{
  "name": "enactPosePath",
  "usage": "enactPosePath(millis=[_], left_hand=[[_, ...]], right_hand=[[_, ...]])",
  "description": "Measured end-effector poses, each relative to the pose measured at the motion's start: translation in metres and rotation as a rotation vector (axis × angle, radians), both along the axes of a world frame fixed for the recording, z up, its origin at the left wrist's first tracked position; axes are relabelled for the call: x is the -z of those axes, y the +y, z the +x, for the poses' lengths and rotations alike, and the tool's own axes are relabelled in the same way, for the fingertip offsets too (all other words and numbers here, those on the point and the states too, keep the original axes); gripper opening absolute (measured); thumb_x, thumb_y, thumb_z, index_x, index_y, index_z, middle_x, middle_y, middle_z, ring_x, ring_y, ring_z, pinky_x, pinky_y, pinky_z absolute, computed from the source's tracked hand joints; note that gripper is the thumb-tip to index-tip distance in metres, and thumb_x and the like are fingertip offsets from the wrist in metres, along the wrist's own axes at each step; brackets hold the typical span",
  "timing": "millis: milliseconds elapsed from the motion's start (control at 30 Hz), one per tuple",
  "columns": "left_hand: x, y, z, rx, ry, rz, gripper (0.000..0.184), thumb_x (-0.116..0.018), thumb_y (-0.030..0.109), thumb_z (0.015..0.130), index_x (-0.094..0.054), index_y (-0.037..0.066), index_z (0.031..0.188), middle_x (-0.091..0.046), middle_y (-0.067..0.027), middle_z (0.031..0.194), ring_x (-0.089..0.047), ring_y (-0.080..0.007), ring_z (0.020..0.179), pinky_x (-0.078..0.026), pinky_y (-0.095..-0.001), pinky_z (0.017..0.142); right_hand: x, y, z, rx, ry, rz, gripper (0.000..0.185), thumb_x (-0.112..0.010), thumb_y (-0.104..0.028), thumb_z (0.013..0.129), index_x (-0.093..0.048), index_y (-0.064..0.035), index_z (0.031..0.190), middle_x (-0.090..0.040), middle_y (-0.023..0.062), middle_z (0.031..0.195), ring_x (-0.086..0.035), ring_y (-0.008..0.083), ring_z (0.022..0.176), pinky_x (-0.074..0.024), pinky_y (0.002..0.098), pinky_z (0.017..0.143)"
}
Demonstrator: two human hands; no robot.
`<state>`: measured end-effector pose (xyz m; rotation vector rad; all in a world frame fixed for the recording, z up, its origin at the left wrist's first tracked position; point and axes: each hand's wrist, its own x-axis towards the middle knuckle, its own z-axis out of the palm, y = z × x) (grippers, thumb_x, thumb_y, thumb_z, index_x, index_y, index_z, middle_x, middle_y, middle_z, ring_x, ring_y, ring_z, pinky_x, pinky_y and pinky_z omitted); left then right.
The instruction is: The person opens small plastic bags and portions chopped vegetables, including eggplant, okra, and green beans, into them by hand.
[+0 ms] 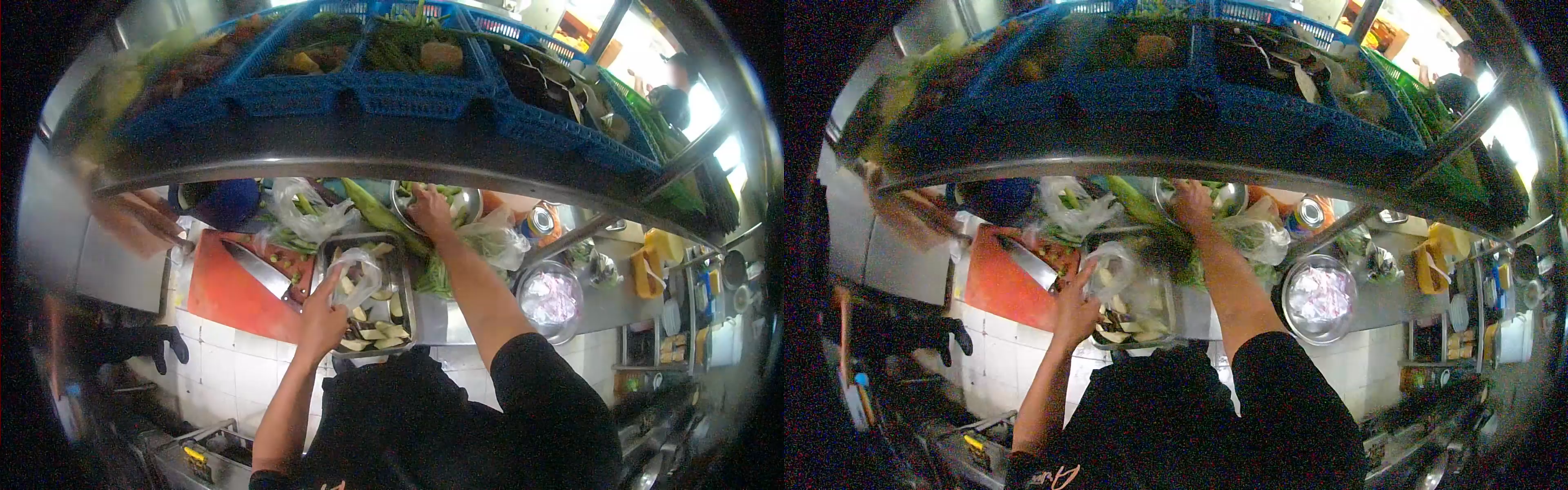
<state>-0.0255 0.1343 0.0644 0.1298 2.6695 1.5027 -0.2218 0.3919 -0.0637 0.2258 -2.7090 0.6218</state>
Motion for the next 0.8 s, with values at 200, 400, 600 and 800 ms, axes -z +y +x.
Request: enactPosePath(millis=[200,400,600,800], left_hand=[[0.007,-0.005,-0.015,0.036,0.091,-0.140,0.062,-0.043,-0.001,0.070,-0.040,0.001,0.131,-0.047,-0.0241,0.127,-0.044,-0.0310,0.121,-0.033,-0.0314,0.100],[0.010,0.006,-0.033,0.051,-0.056,0.052,0.061,-0.046,0.003,0.070,-0.041,0.001,0.130,-0.046,-0.0239,0.127,-0.048,-0.0317,0.116,-0.036,-0.0332,0.098],[0.004,0.028,-0.054,0.076,-0.044,-0.104,0.058,-0.048,0.005,0.071,-0.043,0.000,0.128,-0.048,-0.0236,0.125,-0.047,-0.0329,0.117,-0.035,-0.0333,0.098],[0.005,0.038,-0.054,0.105,-0.158,0.191,0.057,-0.052,0.007,0.072,-0.043,0.000,0.128,-0.050,-0.0213,0.124,-0.048,-0.0340,0.116,-0.036,-0.0358,0.098]], right_hand=[[0.020,0.040,-0.040,0.067,-0.227,-0.597,0.022,-0.059,-0.019,0.079,-0.053,-0.0088,0.098,-0.056,0.0116,0.087,-0.057,0.0276,0.075,-0.0455,0.0373,0.055],[-0.004,0.063,-0.011,-0.201,-0.538,-1.885,0.014,-0.057,-0.017,0.080,-0.054,-0.0089,0.091,-0.055,0.0069,0.093,-0.054,0.0190,0.076,-0.0454,0.0283,0.052],[-0.114,-0.010,0.087,-0.495,-0.704,-1.956,0.017,-0.055,-0.019,0.081,-0.053,-0.0100,0.095,-0.058,0.0072,0.093,-0.056,0.0153,0.077,-0.0457,0.0269,0.051],[-0.060,-0.067,0.133,-0.449,-0.940,-2.146,0.026,-0.053,-0.021,0.083,-0.056,-0.0061,0.104,-0.059,0.0085,0.102,-0.058,0.0228,0.091,-0.0493,0.0346,0.077]])
